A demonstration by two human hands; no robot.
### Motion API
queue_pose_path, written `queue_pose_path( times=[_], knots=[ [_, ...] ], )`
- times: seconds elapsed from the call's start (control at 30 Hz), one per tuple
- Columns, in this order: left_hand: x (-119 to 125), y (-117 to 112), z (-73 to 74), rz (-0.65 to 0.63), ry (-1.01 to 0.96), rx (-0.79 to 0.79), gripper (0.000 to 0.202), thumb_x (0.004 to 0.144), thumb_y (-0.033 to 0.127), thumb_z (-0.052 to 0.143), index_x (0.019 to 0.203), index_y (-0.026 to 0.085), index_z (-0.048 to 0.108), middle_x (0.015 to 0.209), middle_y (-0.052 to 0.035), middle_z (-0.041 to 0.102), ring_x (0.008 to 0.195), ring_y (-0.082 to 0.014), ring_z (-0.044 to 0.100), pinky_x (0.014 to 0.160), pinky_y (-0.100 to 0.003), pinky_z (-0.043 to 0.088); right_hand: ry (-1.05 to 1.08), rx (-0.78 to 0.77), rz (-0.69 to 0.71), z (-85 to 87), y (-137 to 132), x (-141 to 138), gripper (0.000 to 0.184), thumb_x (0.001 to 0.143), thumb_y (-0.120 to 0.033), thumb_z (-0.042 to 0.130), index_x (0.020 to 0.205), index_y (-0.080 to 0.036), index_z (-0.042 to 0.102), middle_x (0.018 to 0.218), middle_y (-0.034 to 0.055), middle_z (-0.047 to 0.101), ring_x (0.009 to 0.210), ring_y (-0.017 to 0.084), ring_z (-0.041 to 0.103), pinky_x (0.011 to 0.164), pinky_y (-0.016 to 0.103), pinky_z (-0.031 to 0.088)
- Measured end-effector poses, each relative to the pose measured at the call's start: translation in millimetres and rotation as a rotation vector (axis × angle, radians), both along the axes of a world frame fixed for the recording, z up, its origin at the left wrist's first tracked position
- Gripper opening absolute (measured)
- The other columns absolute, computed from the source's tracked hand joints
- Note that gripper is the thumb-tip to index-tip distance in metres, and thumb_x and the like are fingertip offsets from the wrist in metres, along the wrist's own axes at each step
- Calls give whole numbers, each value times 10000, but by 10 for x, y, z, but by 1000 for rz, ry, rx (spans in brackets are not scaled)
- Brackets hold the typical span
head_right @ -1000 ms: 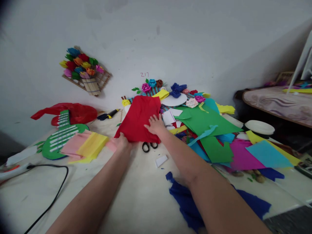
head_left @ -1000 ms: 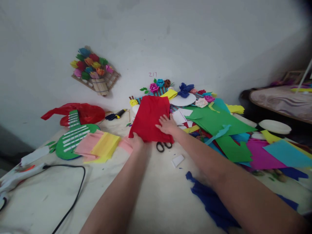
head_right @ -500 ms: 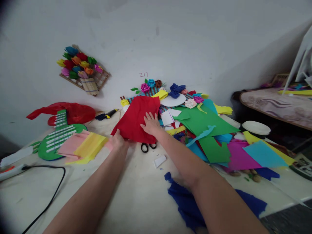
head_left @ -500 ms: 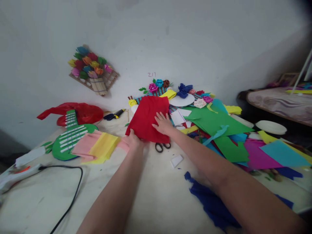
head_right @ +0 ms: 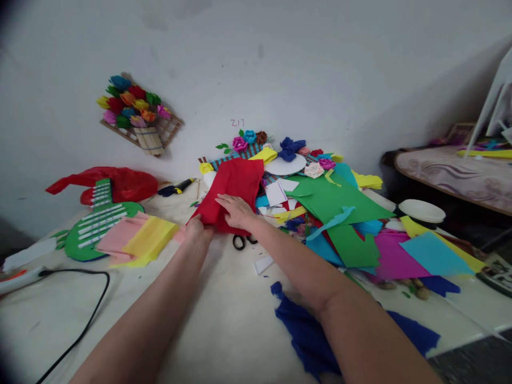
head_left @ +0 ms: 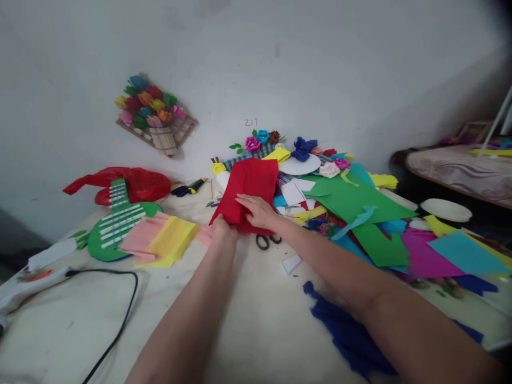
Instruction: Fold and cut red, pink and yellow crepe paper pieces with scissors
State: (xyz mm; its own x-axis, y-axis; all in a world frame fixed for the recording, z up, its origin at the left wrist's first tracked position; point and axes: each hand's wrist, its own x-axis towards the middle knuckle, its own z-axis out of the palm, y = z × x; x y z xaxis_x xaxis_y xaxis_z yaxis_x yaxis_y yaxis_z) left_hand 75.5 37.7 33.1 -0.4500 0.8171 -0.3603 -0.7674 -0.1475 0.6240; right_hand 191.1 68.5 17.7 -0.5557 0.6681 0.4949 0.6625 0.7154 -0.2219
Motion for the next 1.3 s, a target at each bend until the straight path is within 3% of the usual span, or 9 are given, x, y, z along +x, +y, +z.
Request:
queue_pose_path(
  times=[0.47,0.63,0.73,0.83,0.93,1.03,1.1,1.17,1.3],
  knots=[
    [10,-79,65,-131,-10,-143,190,792,37,380,895,149,494,752,-16,566,549,-84,541,508,-192,455,-233,284,-71,172,0,-25,448,821,-72,368,1219,-196,531,1230,59,552,1000,236,472,746,365,428],
    [19,-70,60,-175,117,-236,150,788,58,375,843,143,486,681,-20,534,487,-77,499,453,-184,402,-251,212,-44,222,56,-91,378,828,-80,377,1099,-202,610,1225,43,558,997,176,534,750,290,435],
    [0,-50,36,-131,196,-259,157,758,87,431,894,142,486,791,-45,564,603,-110,564,518,-218,451,-241,154,-72,248,45,-113,337,818,-76,388,1037,-163,629,1115,78,616,949,178,569,728,281,431],
    [-83,-61,30,85,496,-209,377,722,192,528,1089,179,443,1107,-90,530,968,-187,567,753,-306,483,-224,149,-96,288,15,-118,330,804,-55,390,1031,-135,615,1023,100,645,915,193,581,704,284,421],
    [-190,-91,66,270,1107,4,568,717,269,525,1257,214,360,1367,-106,354,1281,-230,304,1020,-407,286,-198,160,-109,334,-1,-114,329,789,-35,391,1020,-126,608,1016,108,642,925,192,576,707,275,409],
    [-220,-109,129,-12,1498,251,603,658,214,533,1251,208,427,1336,-87,435,1286,-254,305,1084,-469,65,-179,158,-114,368,7,-110,283,806,-82,406,1004,-119,605,989,112,643,901,195,581,700,273,402],
    [-189,-120,161,-249,1599,329,650,585,156,559,1228,198,470,1300,-85,482,1257,-275,353,1079,-494,5,-174,147,-128,381,19,-109,271,814,-106,408,1001,-116,603,964,110,647,867,197,589,686,274,398],
    [-141,-144,178,-341,1540,372,671,520,96,580,1182,190,516,1285,-84,498,1242,-280,374,1084,-481,44,-173,131,-161,388,30,-110,277,807,-91,397,983,-119,609,947,106,651,848,198,593,674,275,394],
    [-71,-210,185,-262,1137,378,528,478,-23,574,963,184,617,1149,-74,590,1213,-258,412,1052,-388,251,-180,123,-201,406,53,-112,271,798,-80,395,931,-131,626,913,99,656,825,197,597,648,273,387]
  ],
)
